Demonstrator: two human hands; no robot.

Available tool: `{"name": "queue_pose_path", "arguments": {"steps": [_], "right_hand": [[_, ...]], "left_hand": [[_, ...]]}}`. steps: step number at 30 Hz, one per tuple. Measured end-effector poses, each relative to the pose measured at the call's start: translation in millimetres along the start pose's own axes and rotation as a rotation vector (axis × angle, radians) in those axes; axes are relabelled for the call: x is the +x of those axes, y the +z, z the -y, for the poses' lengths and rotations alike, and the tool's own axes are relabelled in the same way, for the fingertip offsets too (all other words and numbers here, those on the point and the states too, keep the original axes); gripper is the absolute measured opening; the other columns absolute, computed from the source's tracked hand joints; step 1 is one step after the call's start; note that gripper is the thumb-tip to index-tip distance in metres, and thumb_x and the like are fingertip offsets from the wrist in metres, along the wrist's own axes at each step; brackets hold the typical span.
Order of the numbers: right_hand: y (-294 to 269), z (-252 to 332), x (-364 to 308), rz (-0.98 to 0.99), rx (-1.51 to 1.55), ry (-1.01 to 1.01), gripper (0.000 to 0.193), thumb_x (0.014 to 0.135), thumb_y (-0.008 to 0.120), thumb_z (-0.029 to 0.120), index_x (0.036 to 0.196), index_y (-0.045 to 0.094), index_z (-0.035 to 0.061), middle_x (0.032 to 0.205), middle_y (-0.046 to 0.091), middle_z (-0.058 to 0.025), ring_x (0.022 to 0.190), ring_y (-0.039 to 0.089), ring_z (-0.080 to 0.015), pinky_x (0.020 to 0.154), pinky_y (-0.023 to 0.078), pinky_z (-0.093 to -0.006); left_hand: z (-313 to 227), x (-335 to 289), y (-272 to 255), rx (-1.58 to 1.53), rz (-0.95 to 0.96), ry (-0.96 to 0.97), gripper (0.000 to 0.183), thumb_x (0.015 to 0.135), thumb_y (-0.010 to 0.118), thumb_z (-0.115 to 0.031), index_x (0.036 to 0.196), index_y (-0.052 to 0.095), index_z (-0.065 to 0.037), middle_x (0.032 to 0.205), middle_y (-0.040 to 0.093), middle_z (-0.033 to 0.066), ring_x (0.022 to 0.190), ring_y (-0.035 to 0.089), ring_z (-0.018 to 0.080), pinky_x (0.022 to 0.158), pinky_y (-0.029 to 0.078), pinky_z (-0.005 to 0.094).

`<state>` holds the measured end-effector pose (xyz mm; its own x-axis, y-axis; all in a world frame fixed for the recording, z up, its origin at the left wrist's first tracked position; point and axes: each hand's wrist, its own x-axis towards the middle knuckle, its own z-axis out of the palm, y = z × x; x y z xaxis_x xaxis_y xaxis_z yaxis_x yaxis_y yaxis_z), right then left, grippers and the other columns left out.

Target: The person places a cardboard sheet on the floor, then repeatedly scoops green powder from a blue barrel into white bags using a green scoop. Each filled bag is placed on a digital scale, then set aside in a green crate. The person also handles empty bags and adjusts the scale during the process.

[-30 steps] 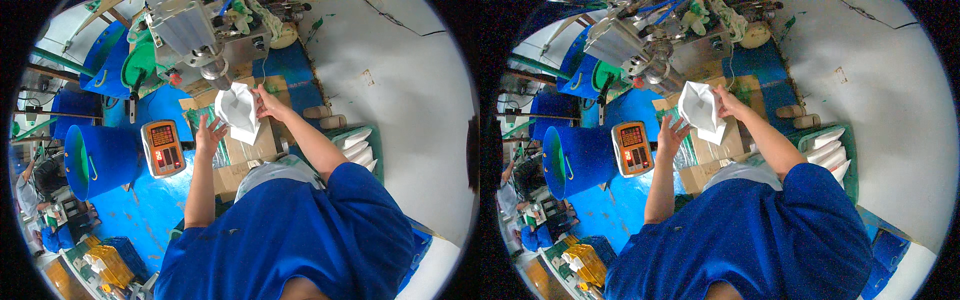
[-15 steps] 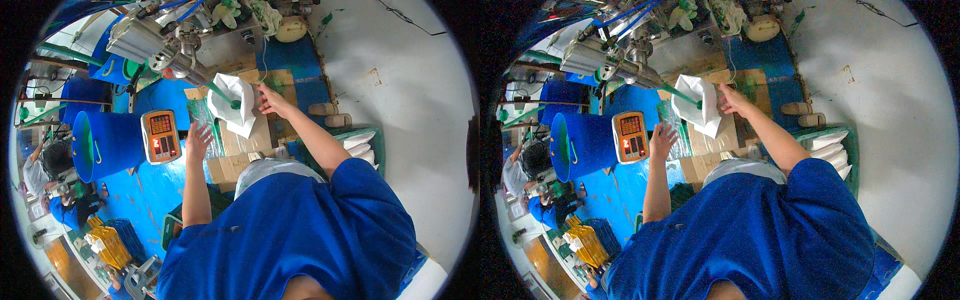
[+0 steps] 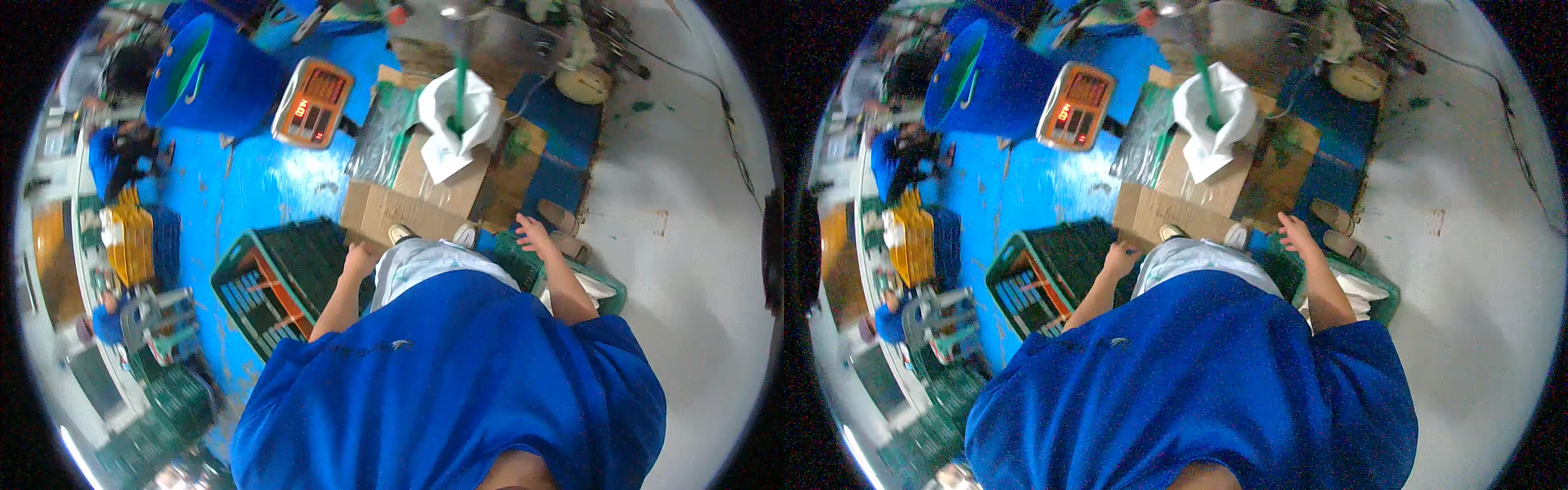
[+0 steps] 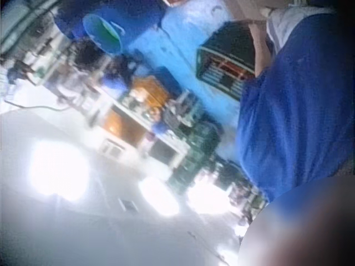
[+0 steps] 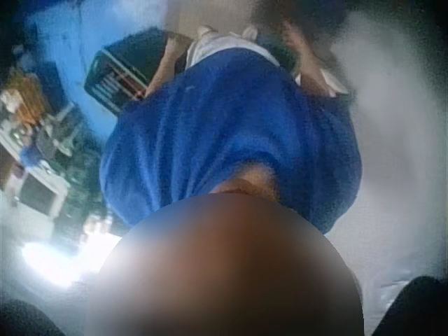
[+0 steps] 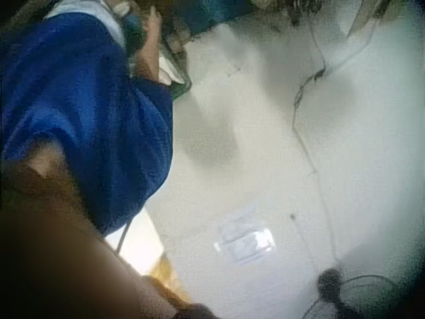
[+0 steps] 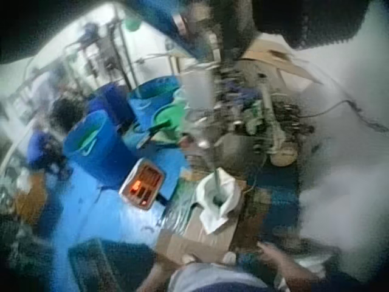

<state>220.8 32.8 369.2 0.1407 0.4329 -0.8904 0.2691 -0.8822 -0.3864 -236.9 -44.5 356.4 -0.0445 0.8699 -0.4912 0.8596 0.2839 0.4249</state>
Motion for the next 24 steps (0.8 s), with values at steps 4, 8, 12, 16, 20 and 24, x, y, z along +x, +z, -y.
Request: {"name": "queue_pose_path", "arguments": {"steps": [4,8,12,16,20,24], "right_hand": [[-13.5,-10.2,3.7,0.08,-0.367,-0.072,0.053,0.082,0.051,0.055,0.115,0.052,0.0143,0.096,0.056,-0.0042,0.069,0.054,-0.0168,0.062,0.045,-0.0363],[-13.4,-6.0,-3.5,0.056,-0.52,-0.062,0.043,0.083,0.053,0.047,0.111,0.054,0.0135,0.09,0.055,-0.0032,0.062,0.051,-0.0146,0.05,0.042,-0.0319],[-2.4,6.2,-22.6,0.033,-0.571,-0.081,0.042,0.084,0.054,0.045,0.109,0.055,0.012,0.087,0.056,-0.0027,0.063,0.053,-0.0145,0.046,0.04,-0.029],[18.5,11.7,-37.1,0.04,-0.628,-0.146,0.038,0.084,0.054,0.042,0.105,0.057,0.0096,0.084,0.058,-0.0036,0.066,0.055,-0.0148,0.049,0.043,-0.0299],[47.9,2.3,-41.8,0.089,-0.529,-0.185,0.036,0.086,0.053,0.039,0.106,0.057,0.0091,0.09,0.058,-0.004,0.07,0.054,-0.0147,0.058,0.044,-0.0288],[76.3,-8.1,-40.1,0.096,-0.59,-0.203,0.037,0.086,0.053,0.036,0.108,0.055,0.0064,0.095,0.059,-0.0053,0.072,0.055,-0.0157,0.063,0.046,-0.0292]], "left_hand": [[3.5,-22.1,-20.1,0.047,-0.169,-0.449,0.045,0.069,0.068,-0.025,0.11,0.054,-0.014,0.132,0.032,0.0172,0.113,0.042,0.0362,0.09,0.042,0.0475],[64.6,-51.1,-53.1,0.112,-0.431,-0.847,0.079,0.065,0.075,-0.026,0.13,0.031,-0.016,0.137,0.025,0.015,0.12,0.036,0.0361,0.09,0.041,0.052],[136.7,-59.4,-63.7,-0.047,-0.324,-1.125,0.094,0.06,0.079,-0.028,0.135,0.024,-0.013,0.134,0.035,0.0164,0.117,0.043,0.0325,0.091,0.041,0.0463],[172.6,-48.6,-66.2,-0.349,-0.265,-0.705,0.07,0.058,0.078,-0.015,0.12,0.046,-0.009,0.106,0.061,0.0148,0.096,0.059,0.0288,0.082,0.046,0.0363],[163.9,-44.3,-58.8,-0.368,-0.186,-0.574,0.054,0.059,0.071,-0.004,0.109,0.053,-0.009,0.093,0.065,0.0118,0.088,0.062,0.0288,0.076,0.048,0.0372],[139.4,-45.5,-47.3,-0.4,-0.157,-0.474,0.052,0.063,0.069,-0.01,0.111,0.05,-0.008,0.096,0.063,0.0159,0.092,0.06,0.033,0.079,0.047,0.039]]}}
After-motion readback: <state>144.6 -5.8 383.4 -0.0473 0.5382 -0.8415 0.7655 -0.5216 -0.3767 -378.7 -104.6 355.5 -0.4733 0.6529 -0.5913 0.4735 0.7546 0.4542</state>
